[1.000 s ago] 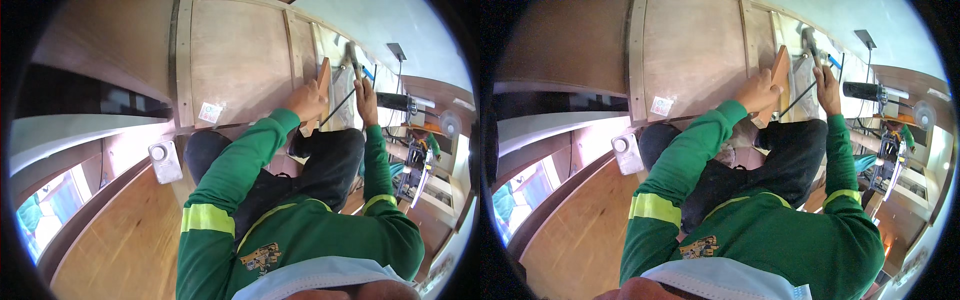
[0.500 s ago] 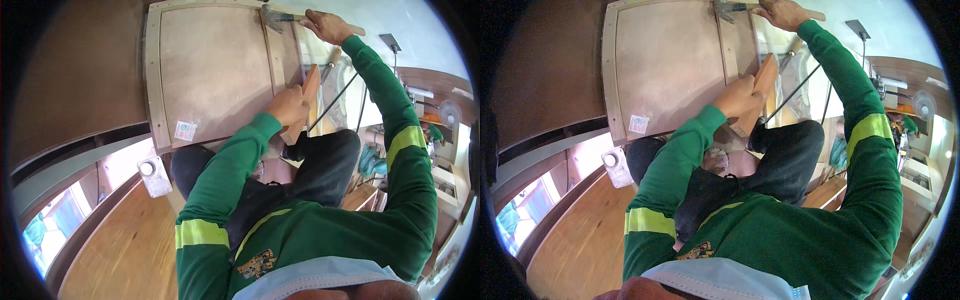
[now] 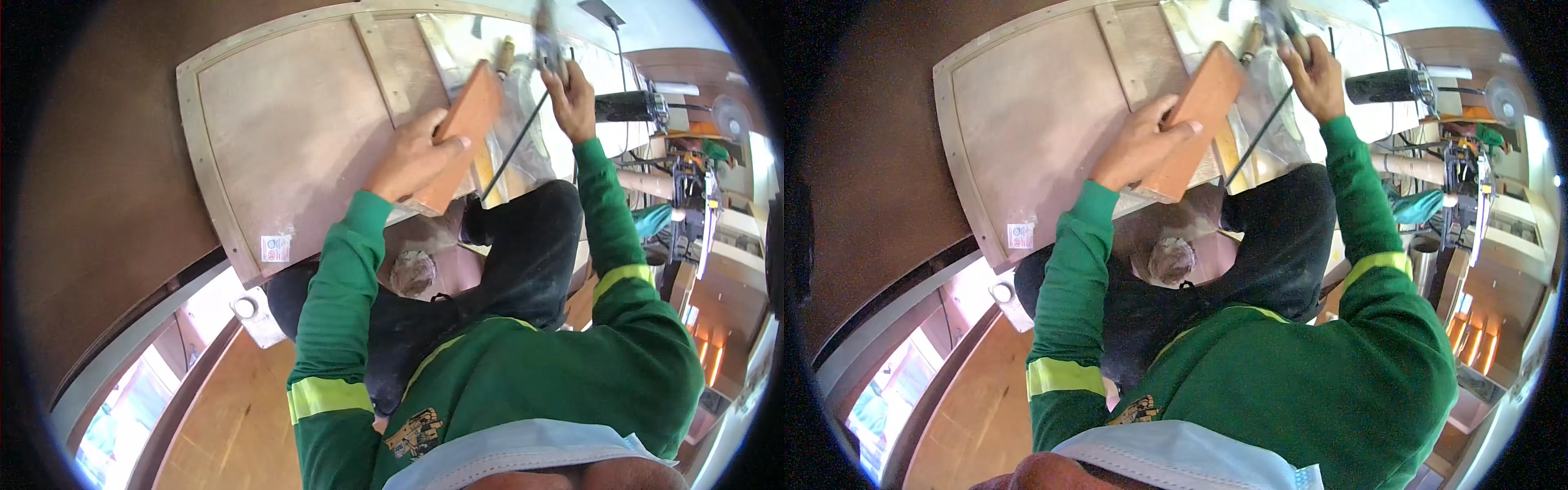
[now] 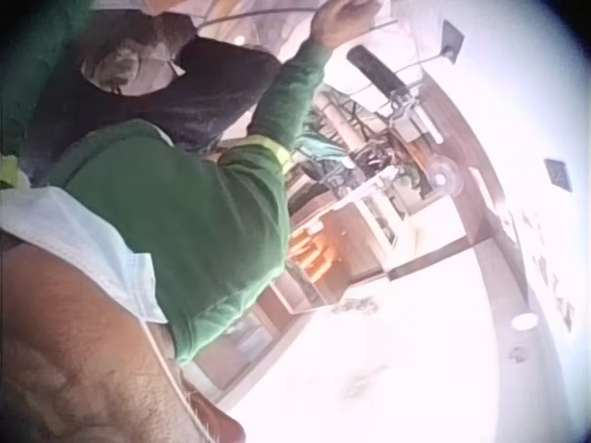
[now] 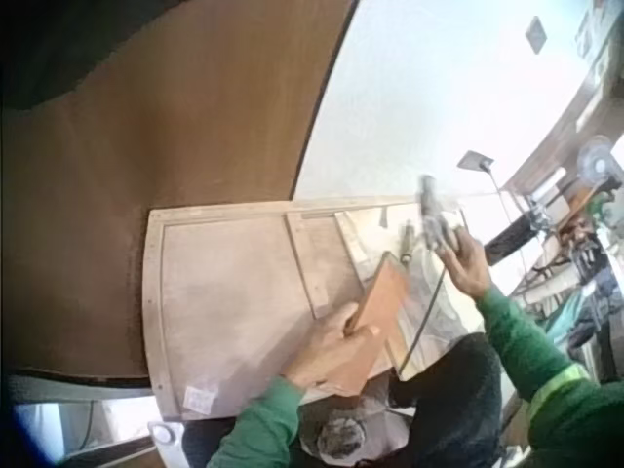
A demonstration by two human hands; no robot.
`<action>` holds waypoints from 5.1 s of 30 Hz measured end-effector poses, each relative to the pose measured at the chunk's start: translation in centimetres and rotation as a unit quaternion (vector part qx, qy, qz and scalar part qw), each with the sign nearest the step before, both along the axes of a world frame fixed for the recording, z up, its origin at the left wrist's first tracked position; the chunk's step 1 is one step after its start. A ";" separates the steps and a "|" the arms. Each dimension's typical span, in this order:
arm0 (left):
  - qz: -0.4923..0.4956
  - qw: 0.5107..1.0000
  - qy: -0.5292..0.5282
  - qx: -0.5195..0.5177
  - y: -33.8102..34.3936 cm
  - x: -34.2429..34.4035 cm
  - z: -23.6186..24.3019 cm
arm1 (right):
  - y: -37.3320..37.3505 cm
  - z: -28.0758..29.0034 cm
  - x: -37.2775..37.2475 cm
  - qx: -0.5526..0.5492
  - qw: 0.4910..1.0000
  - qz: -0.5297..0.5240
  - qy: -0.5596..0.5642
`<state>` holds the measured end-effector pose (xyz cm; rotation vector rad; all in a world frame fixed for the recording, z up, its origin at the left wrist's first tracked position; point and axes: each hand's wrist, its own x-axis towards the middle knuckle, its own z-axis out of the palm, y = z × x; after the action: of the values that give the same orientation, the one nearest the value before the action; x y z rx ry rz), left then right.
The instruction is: The person is installing wooden panels onto a curved wooden structure. They use a hammer and a small wooden block to tap the panels into place, ensuring a tight fit. The person also uses a black strap to secure the structure during the process.
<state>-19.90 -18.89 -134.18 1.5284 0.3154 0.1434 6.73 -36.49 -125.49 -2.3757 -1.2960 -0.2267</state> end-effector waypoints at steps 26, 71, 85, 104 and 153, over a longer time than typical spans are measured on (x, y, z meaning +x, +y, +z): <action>0.234 0.728 0.004 0.644 19.8 5.2 3.8 | -13.6 -2.5 -7.8 -0.086 0.986 -0.119 0.075; 0.448 0.561 -0.095 0.689 24.8 5.4 -4.9 | 23.1 -4.9 6.8 -0.281 0.901 0.292 -0.154; 0.298 0.676 0.020 0.674 17.0 1.7 0.7 | 3.0 1.1 -6.2 0.065 0.992 0.062 0.092; 0.335 0.937 -0.077 -0.069 11.7 9.9 -1.8 | -4.6 -2.3 -3.0 0.177 0.869 -0.117 0.447; 0.275 0.938 -0.104 -0.184 24.6 15.3 -8.1 | -3.4 -3.3 -0.2 0.349 0.797 -0.156 0.468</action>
<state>-4.55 5.71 -142.23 1.0117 0.5610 0.6474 6.54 -39.90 -128.74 -1.6178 -0.2502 0.3137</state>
